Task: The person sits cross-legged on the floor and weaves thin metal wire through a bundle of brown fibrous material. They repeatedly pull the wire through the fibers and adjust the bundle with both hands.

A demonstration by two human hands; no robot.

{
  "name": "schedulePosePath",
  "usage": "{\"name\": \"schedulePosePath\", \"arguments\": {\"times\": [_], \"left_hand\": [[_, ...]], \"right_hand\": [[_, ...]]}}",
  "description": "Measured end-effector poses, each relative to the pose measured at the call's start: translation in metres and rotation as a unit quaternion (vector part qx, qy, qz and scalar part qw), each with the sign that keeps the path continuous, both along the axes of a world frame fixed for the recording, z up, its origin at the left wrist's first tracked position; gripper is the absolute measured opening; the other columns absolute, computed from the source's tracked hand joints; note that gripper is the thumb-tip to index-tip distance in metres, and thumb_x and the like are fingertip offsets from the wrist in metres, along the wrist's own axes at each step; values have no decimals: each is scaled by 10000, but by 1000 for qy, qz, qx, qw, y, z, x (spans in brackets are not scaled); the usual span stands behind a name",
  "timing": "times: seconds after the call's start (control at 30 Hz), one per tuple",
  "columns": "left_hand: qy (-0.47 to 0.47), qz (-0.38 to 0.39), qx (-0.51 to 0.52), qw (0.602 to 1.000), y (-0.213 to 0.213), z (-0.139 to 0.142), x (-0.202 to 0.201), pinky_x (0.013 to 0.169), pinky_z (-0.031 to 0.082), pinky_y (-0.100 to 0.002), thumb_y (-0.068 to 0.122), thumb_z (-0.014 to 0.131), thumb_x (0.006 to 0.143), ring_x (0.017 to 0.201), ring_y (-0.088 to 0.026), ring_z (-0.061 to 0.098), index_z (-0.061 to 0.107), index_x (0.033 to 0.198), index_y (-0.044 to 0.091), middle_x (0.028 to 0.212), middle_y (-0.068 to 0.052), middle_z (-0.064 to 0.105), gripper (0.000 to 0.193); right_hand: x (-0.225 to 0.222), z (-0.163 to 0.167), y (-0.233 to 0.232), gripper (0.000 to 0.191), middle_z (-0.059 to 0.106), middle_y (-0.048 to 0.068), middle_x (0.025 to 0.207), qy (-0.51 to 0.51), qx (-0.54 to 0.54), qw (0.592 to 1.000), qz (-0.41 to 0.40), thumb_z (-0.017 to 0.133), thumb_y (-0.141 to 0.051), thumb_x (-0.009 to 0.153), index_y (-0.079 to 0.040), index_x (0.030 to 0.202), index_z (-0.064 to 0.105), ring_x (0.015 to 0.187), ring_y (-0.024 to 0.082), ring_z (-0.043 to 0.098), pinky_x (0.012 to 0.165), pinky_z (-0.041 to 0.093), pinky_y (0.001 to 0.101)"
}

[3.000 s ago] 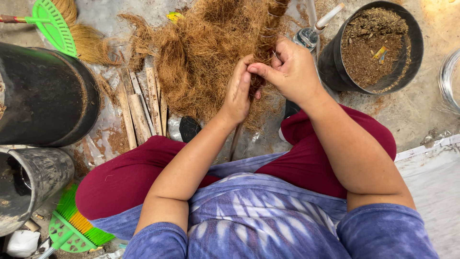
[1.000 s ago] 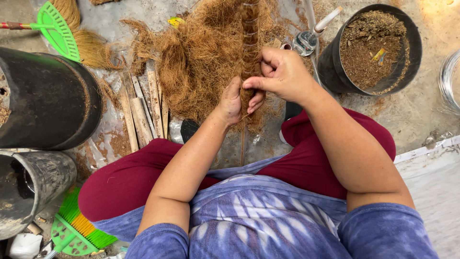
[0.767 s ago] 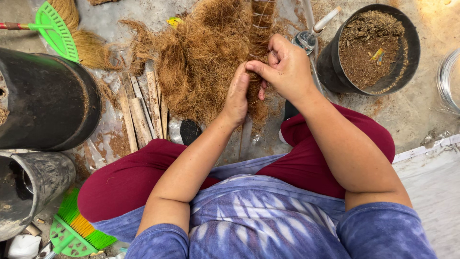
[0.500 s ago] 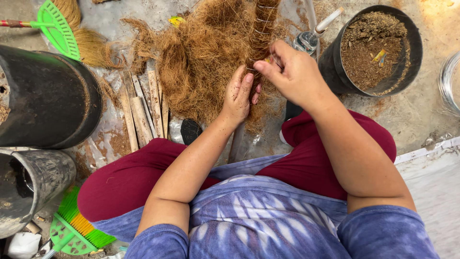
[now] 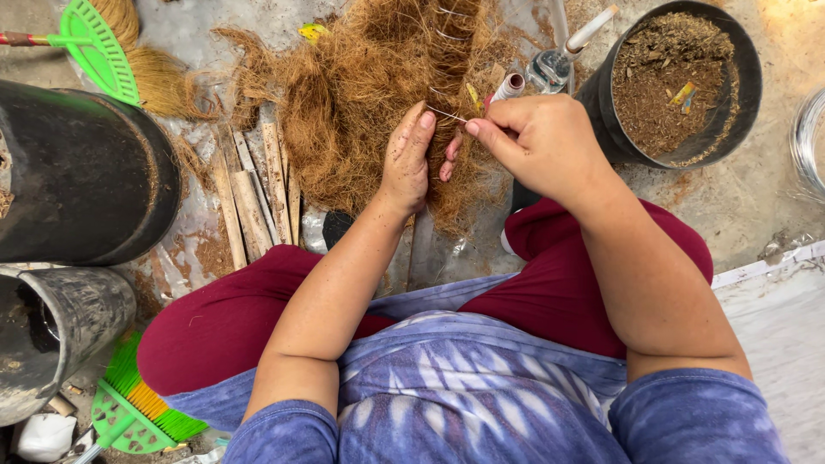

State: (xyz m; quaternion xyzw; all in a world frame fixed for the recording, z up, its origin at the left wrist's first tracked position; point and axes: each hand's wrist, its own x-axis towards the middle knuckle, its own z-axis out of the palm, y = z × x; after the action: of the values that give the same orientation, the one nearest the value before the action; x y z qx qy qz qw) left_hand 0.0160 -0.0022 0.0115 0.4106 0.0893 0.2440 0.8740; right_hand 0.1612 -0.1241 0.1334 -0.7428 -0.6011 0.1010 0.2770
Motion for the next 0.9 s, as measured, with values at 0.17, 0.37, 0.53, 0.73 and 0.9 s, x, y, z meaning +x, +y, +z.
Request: {"name": "schedulePosePath", "arguments": {"times": [0.17,0.37,0.53,0.73,0.9], "left_hand": [[-38,-46,-29,998,7,11,-8,511,444,-264,411,430,1126,558,-145,506,543,1207,18,780,-96,588,417],[-22,-198,-79,977,21,5,-20,454,465,-305,566,362,1085,465,-195,519,621,1109,-28,659,-134,576,649],[-37,-300,-144,942,16,-10,-22,386,411,-308,613,392,1094,419,-199,489,631,1051,-46,606,-127,537,703],[38,-281,-137,949,10,-9,-12,340,416,-329,688,430,970,390,-180,497,629,1004,-40,595,-104,555,756],[84,-196,-52,976,4,-1,-7,387,403,-272,689,445,1047,406,-152,475,641,1030,-43,564,-69,515,758]], "right_hand": [[15,-13,13,349,470,66,588,175,-60,983,16,684,-297,1044,-35,813,679,551,143,432,531,379,331],[23,-26,13,286,535,-45,632,262,-67,960,73,762,-249,953,-37,788,666,603,58,444,521,369,280],[28,-38,7,488,404,-12,647,228,-25,969,86,866,-251,853,-51,686,453,601,91,362,520,328,299],[25,-39,9,365,494,-29,709,375,-44,920,102,850,-152,875,-55,795,507,646,101,455,578,380,277],[15,-34,9,322,568,-57,786,446,-13,888,115,808,-70,938,21,1187,623,712,62,569,660,494,229]]}}
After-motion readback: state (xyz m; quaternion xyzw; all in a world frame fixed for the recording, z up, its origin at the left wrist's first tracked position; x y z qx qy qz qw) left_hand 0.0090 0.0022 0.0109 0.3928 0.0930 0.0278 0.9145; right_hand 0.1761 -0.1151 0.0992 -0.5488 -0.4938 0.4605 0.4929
